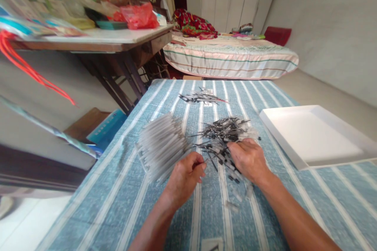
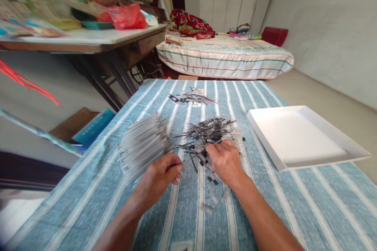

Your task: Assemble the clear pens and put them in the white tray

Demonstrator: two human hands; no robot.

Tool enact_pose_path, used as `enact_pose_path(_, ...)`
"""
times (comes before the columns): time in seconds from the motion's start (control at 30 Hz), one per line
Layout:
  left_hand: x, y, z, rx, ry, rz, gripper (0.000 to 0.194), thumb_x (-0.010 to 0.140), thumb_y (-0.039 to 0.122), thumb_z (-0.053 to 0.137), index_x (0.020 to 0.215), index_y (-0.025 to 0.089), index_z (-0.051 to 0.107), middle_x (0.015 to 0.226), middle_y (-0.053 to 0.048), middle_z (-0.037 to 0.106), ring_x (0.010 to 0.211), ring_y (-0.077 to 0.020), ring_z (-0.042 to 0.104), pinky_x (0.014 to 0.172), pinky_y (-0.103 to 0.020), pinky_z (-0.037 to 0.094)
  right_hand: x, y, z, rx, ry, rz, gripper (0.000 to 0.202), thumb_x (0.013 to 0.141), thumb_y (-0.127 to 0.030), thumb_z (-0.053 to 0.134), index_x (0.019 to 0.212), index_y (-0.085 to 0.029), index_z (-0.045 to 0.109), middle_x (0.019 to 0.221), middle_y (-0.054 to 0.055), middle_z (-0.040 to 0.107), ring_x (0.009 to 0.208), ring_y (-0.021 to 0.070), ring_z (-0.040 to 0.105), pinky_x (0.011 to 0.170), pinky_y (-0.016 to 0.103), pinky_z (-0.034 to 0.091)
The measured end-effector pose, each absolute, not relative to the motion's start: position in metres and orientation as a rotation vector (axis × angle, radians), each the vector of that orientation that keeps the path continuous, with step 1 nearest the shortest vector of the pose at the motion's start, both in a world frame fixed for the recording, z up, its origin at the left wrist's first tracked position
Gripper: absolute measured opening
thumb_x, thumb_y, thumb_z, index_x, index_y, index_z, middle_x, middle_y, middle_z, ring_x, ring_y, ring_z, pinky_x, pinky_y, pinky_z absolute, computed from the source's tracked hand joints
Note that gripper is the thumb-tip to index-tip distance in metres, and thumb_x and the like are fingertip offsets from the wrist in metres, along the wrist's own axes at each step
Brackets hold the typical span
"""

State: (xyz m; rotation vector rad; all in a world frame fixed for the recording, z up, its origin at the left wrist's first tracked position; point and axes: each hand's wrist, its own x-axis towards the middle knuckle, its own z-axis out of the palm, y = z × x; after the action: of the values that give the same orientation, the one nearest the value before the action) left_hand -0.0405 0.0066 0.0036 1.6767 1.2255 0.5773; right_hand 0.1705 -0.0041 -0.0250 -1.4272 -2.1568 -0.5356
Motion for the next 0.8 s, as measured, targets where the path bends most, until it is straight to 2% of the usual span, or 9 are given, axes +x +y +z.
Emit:
enact_pose_path(0.47, -0.037, 0.007, 0.003, 1.569, 1.178, 0.609, 0.007, 0.073, 0.026, 0.052, 0.073, 0.019, 0.051, 0.057, 0.005, 0.054, 0.046, -0.0097, 0.049, 0.047, -0.021, 0.04, 0.17, -0.006, -0.025, -1.436, -2.152, -0.556, 0.025, 0.083, -0.006, 0.041, 0.076, -0.015, 0.064, 0.053, 0.001, 0.055, 0.054, 0.0131, 0.047, 0.067, 0.028, 0.032)
enact_pose_path(0.8, -0.035, 0.004, 0.006, 1.566, 1.218, 0.559, 0.016, 0.073, 0.028, 0.052, 0.073, 0.019, 0.065, 0.056, 0.002, 0.059, 0.044, -0.0098, 0.044, 0.043, -0.021, 0.033, 0.164, -0.01, -0.026, -1.396, -2.102, -0.599, 0.026, 0.083, -0.007, 0.04, 0.081, -0.014, 0.065, 0.053, 0.002, 0.052, 0.055, 0.0142, 0.046, 0.068, 0.029, 0.034)
